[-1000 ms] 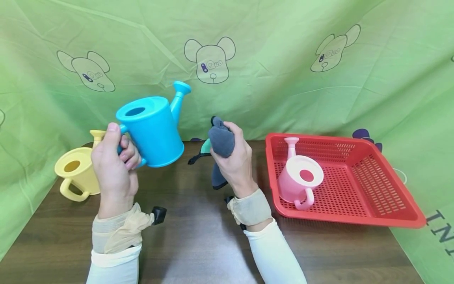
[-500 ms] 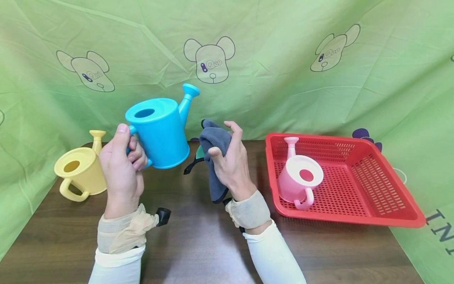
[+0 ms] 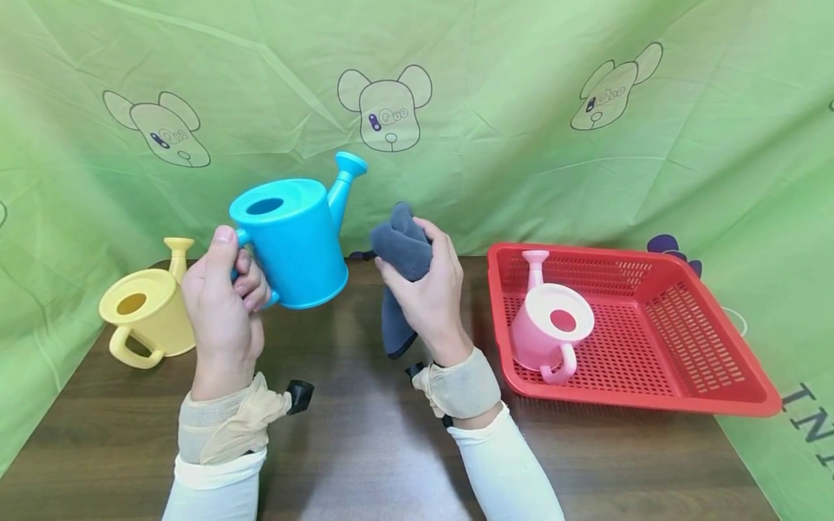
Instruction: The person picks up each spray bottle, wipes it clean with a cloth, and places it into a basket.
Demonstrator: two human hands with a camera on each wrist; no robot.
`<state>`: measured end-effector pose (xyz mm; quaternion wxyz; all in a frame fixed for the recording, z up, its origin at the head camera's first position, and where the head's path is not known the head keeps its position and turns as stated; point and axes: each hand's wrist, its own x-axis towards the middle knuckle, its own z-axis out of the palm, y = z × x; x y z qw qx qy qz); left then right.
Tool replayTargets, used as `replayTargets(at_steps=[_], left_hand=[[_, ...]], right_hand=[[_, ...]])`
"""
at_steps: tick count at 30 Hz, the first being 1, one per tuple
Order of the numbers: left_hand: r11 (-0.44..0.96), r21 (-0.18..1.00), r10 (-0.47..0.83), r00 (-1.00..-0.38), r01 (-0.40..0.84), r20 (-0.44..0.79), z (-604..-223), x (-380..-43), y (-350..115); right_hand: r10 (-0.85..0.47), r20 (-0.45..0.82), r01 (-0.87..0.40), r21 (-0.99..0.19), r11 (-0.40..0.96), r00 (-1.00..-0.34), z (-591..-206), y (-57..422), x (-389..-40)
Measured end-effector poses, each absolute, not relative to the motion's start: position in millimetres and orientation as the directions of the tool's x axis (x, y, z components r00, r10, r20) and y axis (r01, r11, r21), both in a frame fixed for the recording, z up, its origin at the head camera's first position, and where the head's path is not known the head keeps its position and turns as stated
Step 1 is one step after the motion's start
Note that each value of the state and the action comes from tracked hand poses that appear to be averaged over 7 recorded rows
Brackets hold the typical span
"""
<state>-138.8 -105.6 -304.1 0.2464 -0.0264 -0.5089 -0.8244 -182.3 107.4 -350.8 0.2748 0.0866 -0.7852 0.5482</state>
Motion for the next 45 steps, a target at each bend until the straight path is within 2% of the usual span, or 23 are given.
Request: replayTargets(at_steps=[4,9,13,20,22,28,33,35,39,45], left_hand=[[-0.351,0.828,-0.381,-0.875,0.436,0.299,-304.0,-139.2,-105.2],[-0.344,0.834,-0.382,-0.876,0.432,0.296,-304.6,-139.1,-104.1],[-0.34,0.834,-0.379,-0.875,0.435,0.302,-305.4,-138.8,-103.2],[-0.331,0.842,-0.376,-0.878,0.425,0.296,-304.4,-137.2,-99.7],[-0.345,0.84,-0.368,-0.883,0.419,0.29,-305.2,-137.6,-98.8],[-0.325,0.842,-0.365,-0.878,0.432,0.309,-307.7,-138.3,-92.2],[-0.202,0.865,-0.361,-0.856,0.458,0.369,-312.6,-137.3,-78.9],[-0.134,0.874,-0.354,-0.846,0.468,0.398,-315.0,-136.3,-72.2],[-0.054,0.875,-0.346,-0.831,0.482,0.436,-318.8,-134.1,-61.5],[-0.007,0.861,-0.394,-0.793,0.508,0.464,-321.1,-133.3,-58.8]], right_hand=[[0.23,0.64,-0.545,-0.756,0.364,-0.733,-354.7,107.1,-184.3],[0.18,0.746,-0.672,-0.659,0.337,-0.641,-359.7,107.2,-186.4],[0.183,0.766,-0.689,-0.637,0.346,-0.616,-362.1,106.0,-183.6],[0.302,0.822,-0.732,-0.568,0.375,-0.483,-364.8,100.7,-182.9],[0.28,0.825,-0.735,-0.565,0.375,-0.491,-364.7,100.4,-182.8],[0.137,0.79,-0.683,-0.591,0.429,-0.598,-360.4,100.1,-180.1],[0.108,0.692,-0.554,-0.652,0.518,-0.714,-357.0,97.4,-175.2],[0.112,0.664,-0.512,-0.662,0.548,-0.739,-356.2,95.9,-173.2],[0.095,0.678,-0.517,-0.635,0.574,-0.729,-354.9,93.9,-170.9],[-0.086,0.758,-0.696,-0.541,0.471,-0.647,-353.7,93.5,-172.3]])
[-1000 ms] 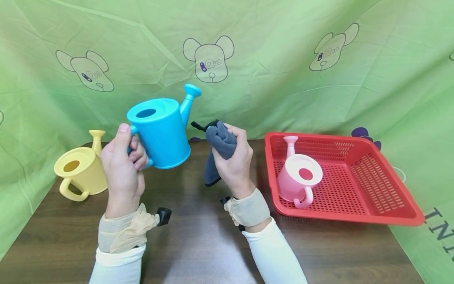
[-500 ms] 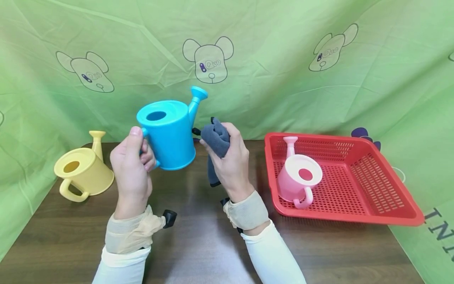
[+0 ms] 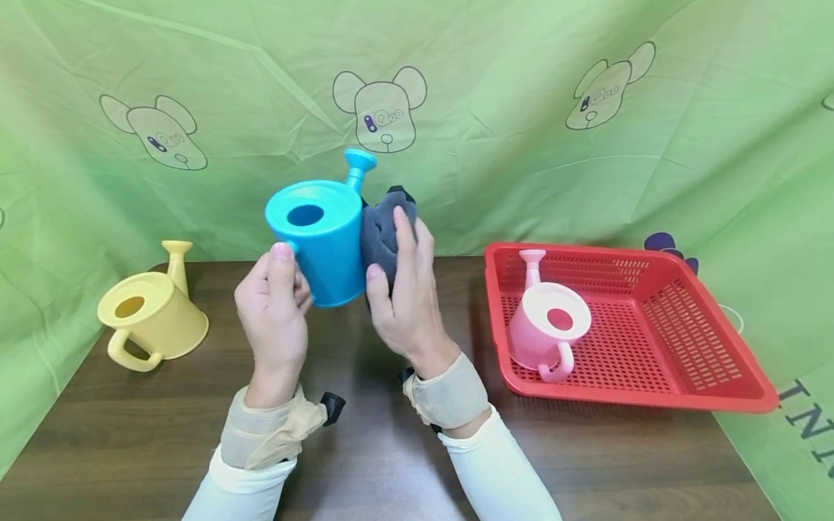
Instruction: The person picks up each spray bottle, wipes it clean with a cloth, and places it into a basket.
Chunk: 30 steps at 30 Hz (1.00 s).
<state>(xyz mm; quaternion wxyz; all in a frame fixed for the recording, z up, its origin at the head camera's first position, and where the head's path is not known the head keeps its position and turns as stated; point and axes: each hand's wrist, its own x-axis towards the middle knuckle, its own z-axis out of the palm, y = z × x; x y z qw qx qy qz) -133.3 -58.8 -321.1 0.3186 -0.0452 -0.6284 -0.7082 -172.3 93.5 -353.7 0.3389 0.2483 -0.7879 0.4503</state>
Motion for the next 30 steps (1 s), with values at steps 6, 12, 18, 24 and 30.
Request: replayTargets(at_steps=[6,12,18,24,30], left_hand=[[0.037,0.855,-0.444,-0.758,0.518,0.478,-320.0,-133.1,-63.8],[0.054,0.849,-0.436,-0.753,0.525,0.493,-318.7,-131.7,-64.3],[0.099,0.846,-0.434,-0.742,0.524,0.511,-320.7,-131.0,-62.5],[0.209,0.811,-0.452,-0.682,0.546,0.575,-322.4,-134.2,-66.1],[0.315,0.798,-0.487,-0.634,0.513,0.6,-323.7,-141.5,-74.9]], right_hand=[[-0.151,0.781,-0.764,-0.52,0.381,-0.606,-354.8,91.8,-171.2],[-0.008,0.737,-0.688,-0.627,0.365,-0.676,-353.7,91.9,-168.3],[-0.069,0.733,-0.705,-0.617,0.349,-0.676,-355.6,88.3,-171.6],[-0.098,0.757,-0.743,-0.594,0.31,-0.646,-357.3,83.8,-172.7],[0.036,0.826,-0.775,-0.543,0.324,-0.563,-355.6,83.8,-168.8]])
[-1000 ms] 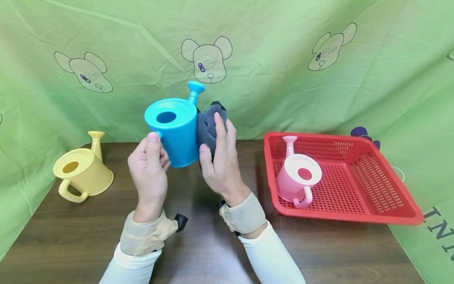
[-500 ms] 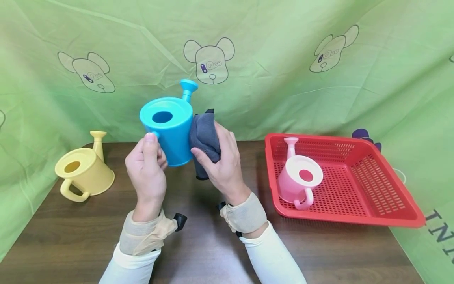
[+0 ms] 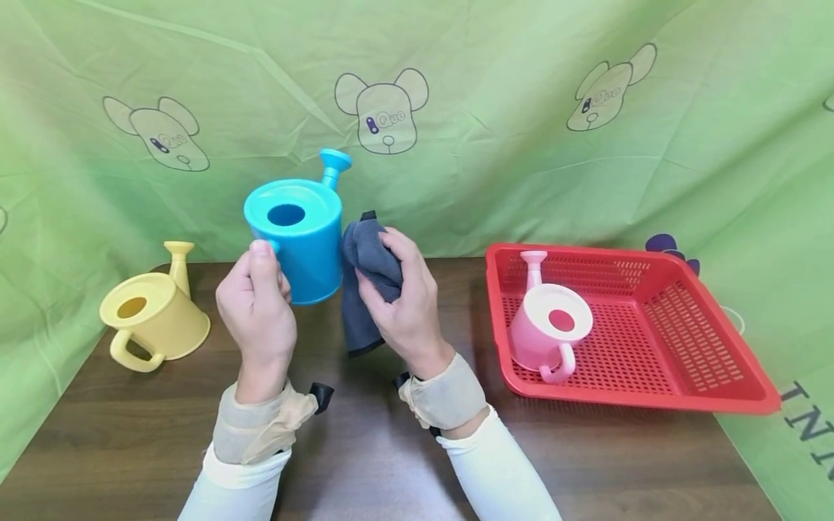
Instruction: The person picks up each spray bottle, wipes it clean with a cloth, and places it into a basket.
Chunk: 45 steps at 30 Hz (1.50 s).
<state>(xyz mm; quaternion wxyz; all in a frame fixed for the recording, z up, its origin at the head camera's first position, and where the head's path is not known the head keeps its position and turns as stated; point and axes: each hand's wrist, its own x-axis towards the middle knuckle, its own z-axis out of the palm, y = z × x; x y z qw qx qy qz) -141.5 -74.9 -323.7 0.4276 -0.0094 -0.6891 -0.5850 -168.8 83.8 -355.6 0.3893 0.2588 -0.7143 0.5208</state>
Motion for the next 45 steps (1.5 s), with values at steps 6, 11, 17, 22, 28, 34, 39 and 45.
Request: replayTargets(at_steps=[6,11,17,22,28,34,39,45], left_hand=[[0.368,0.79,-0.439,-0.658,0.49,0.612,-326.3,-143.2,-74.4],[0.417,0.773,-0.398,-0.668,0.478,0.629,-328.1,-141.4,-66.8],[0.423,0.775,-0.383,-0.682,0.47,0.623,-328.2,-140.6,-63.5],[0.434,0.771,-0.377,-0.683,0.466,0.626,-328.4,-140.8,-62.6],[0.46,0.75,-0.366,-0.668,0.476,0.648,-329.0,-141.6,-62.3],[0.5,0.722,-0.365,-0.639,0.479,0.677,-329.5,-142.7,-62.5],[0.512,0.711,-0.364,-0.628,0.482,0.688,-330.2,-142.5,-62.9],[0.524,0.705,-0.363,-0.624,0.477,0.692,-330.8,-141.8,-62.9]], right_hand=[[0.083,0.911,-0.852,-0.408,0.327,-0.404,-345.0,82.3,-163.4],[0.079,0.933,-0.864,-0.354,0.359,-0.35,-344.3,76.9,-159.7],[0.051,0.947,-0.865,-0.311,0.394,-0.317,-349.2,74.6,-160.5],[0.009,0.958,-0.876,-0.266,0.402,-0.286,-352.5,71.3,-160.3],[-0.033,0.954,-0.874,-0.259,0.411,-0.298,-354.6,67.1,-157.9],[-0.067,0.935,-0.861,-0.29,0.418,-0.348,-356.0,64.4,-156.1],[-0.073,0.917,-0.832,-0.32,0.452,-0.392,-356.3,61.8,-154.1],[-0.075,0.899,-0.804,-0.346,0.484,-0.432,-358.0,59.7,-152.7]])
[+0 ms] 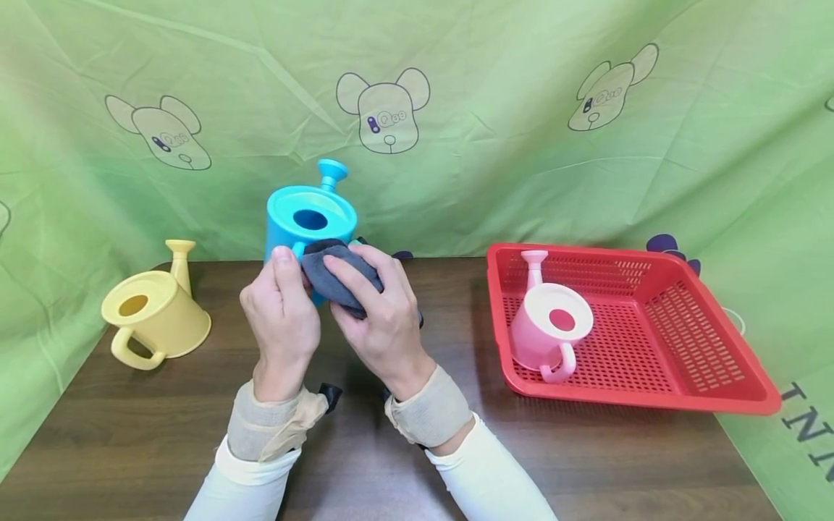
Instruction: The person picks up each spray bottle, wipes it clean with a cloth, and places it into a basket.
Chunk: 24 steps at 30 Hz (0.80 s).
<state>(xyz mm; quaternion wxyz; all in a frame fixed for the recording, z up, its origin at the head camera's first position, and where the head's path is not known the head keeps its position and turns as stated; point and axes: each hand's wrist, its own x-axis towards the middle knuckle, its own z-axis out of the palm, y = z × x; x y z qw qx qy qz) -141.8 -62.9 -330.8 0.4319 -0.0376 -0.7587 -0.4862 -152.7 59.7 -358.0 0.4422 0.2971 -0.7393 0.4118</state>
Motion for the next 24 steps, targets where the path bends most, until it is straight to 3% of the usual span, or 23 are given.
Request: replayTargets(at_steps=[8,24], left_hand=[[0.537,0.689,-0.366,-0.601,0.487,0.71,-330.5,-140.8,-63.7],[0.485,0.694,-0.396,-0.574,0.532,0.717,-327.9,-140.6,-65.7]], right_hand=[[-0.107,0.873,-0.773,-0.358,0.524,-0.477,-360.2,59.3,-154.0],[-0.143,0.86,-0.766,-0.346,0.541,-0.489,-361.6,59.4,-153.9]])
